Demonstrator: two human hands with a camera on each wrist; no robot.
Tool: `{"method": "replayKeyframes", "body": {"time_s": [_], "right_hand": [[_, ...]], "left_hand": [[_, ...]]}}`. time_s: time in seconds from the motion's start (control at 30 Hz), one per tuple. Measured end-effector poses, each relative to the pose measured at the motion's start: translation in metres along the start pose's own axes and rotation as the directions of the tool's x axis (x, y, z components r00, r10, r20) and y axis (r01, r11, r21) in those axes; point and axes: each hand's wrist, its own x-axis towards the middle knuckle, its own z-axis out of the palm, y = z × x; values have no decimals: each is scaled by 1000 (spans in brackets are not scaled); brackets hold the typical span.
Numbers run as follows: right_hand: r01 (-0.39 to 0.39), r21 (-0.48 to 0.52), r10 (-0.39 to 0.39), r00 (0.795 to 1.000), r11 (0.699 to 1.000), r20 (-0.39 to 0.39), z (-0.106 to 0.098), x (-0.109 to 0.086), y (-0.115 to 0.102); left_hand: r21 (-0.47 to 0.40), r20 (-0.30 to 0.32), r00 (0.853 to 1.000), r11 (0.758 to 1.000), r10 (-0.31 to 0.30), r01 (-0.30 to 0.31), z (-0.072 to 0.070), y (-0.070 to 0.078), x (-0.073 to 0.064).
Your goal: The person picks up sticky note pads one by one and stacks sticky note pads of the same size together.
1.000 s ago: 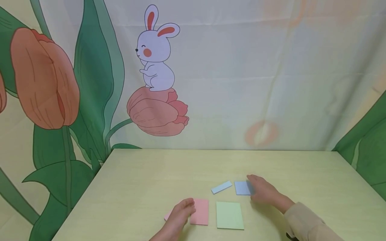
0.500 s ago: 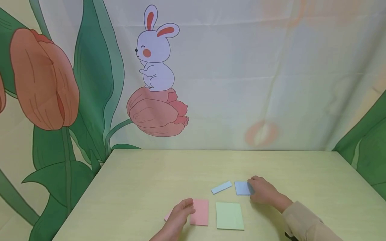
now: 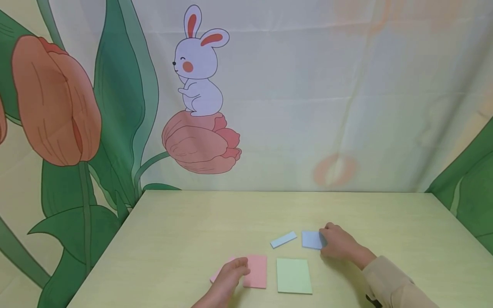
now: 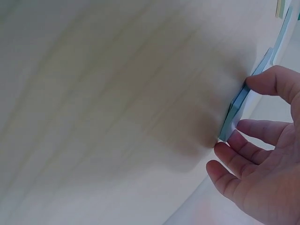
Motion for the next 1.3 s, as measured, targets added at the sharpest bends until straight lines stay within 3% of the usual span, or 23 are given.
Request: {"method": "replayKeyframes", "body": {"time_s": [0.63,1.3], "right_hand": [[12,-21,-12,1000,1000,-21,0,1,13],[17,28,-15,998,999,-56,3,0,16]], "left_hand": [[-15,31,999,1000,-17,17,-1,0,-1],[-16,9,1000,999,-28,28,-1,-1,0]]}}
